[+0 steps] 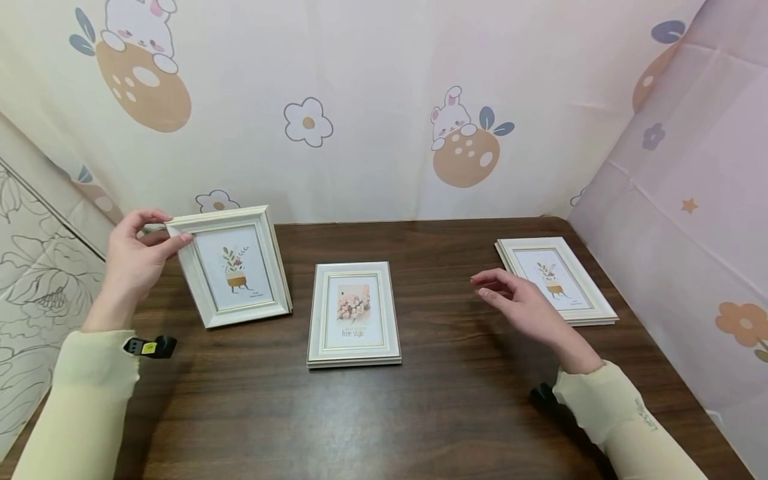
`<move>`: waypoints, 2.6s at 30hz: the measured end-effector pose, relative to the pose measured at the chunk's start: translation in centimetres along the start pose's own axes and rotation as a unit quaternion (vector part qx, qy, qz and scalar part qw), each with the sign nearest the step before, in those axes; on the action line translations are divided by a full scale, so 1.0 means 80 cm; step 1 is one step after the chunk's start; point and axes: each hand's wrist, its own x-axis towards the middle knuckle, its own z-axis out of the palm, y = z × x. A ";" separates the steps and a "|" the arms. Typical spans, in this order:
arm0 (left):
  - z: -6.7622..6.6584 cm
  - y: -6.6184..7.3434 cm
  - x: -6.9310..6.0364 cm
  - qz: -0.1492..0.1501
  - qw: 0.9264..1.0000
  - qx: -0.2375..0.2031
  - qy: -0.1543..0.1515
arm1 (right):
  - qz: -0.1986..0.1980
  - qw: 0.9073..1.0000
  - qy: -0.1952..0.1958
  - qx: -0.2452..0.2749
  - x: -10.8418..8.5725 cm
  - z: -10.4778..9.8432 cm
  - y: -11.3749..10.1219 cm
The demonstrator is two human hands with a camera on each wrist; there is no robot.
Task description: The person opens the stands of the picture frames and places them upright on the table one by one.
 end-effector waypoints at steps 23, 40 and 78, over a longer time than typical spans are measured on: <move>0.004 0.000 -0.021 0.065 0.991 -0.113 -0.002 | 0.007 0.999 0.049 -0.023 0.008 -0.023 0.016; 0.003 0.008 -0.026 0.110 0.984 -0.143 0.006 | 0.031 0.998 0.043 -0.020 0.007 -0.029 0.016; 0.056 0.035 -0.025 0.164 0.943 -0.279 -0.084 | -0.071 0.996 -0.020 -0.039 -0.012 0.021 -0.024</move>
